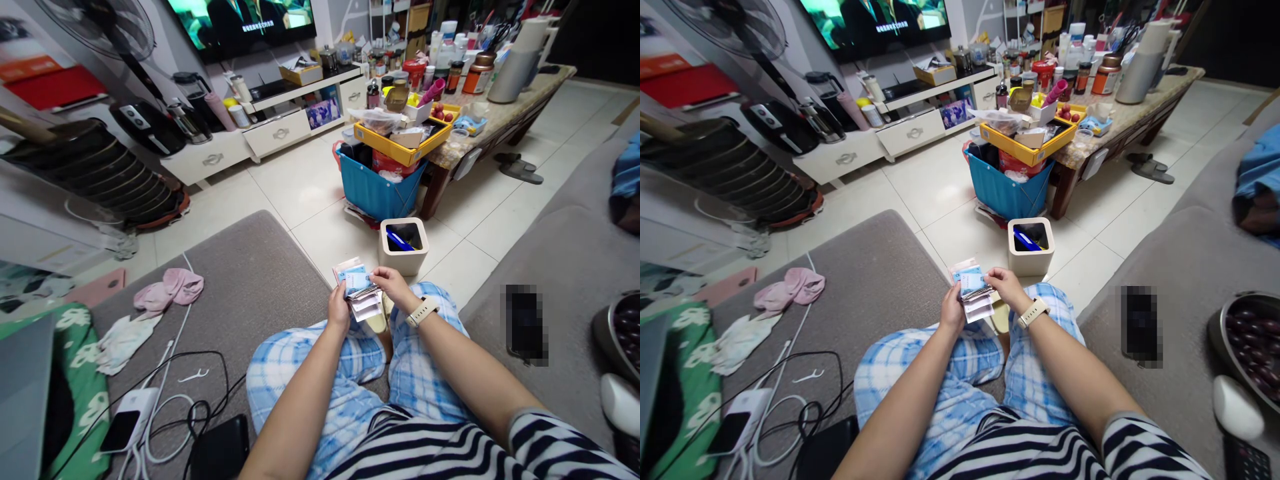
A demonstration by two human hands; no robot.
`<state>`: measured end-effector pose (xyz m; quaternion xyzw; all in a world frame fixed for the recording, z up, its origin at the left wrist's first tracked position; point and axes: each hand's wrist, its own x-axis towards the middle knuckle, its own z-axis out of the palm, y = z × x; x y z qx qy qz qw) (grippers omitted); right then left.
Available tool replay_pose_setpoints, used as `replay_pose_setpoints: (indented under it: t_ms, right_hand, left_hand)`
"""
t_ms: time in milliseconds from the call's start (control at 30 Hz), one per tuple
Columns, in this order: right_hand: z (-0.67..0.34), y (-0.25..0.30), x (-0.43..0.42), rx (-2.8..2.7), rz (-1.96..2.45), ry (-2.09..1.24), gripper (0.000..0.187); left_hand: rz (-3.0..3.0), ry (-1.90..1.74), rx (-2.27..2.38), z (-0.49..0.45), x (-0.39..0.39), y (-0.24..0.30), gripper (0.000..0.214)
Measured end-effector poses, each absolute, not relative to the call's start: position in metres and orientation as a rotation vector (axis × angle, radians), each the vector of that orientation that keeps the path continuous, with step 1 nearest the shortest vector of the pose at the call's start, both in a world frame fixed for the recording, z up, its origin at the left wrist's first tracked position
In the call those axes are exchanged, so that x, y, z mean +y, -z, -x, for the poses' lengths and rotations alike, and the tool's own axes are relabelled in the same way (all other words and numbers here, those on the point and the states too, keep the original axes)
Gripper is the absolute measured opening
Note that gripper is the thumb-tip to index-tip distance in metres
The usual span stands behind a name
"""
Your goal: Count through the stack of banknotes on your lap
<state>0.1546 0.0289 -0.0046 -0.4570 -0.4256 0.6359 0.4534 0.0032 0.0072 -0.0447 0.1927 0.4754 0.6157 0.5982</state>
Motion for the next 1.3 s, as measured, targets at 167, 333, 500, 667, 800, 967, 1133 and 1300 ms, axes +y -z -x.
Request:
replay_pose_setpoints:
  t_ms: [167, 333, 500, 667, 800, 967, 1133, 1300]
  right_hand:
    - [-0.154, 0.002, 0.029, -1.041, 1.101, -1.601, 0.038]
    - [-0.155, 0.001, 0.029, -1.035, 1.084, -1.614, 0.038]
    - [-0.156, 0.002, 0.029, -1.108, 1.081, -1.584, 0.038]
    - [-0.156, 0.003, 0.028, -1.077, 1.079, -1.579, 0.034]
    - [-0.155, 0.005, 0.029, -1.031, 1.082, -1.585, 0.037]
    - [-0.155, 0.004, 0.029, -1.010, 1.098, -1.547, 0.039]
    - [-0.156, 0.004, 0.030, -1.040, 1.159, -1.536, 0.033]
    - [-0.156, 0.005, 0.030, -1.071, 1.168, -1.531, 0.033]
  left_hand:
    - [-0.411, -1.431, 1.068, -0.002, 0.008, 0.048, 0.039]
    - [-0.404, -1.429, 1.034, -0.003, 0.008, 0.047, 0.040]
    - [-0.410, -1.433, 1.037, -0.004, 0.008, 0.045, 0.037]
    - [-0.415, -1.430, 1.042, -0.005, 0.007, 0.041, 0.036]
    - [-0.420, -1.422, 1.059, -0.005, 0.006, 0.038, 0.033]
    - [-0.412, -1.400, 1.033, -0.005, 0.005, 0.035, 0.034]
    - [-0.417, -1.392, 1.037, -0.005, 0.004, 0.036, 0.036]
    - [-0.435, -1.376, 1.049, -0.005, 0.004, 0.039, 0.037]
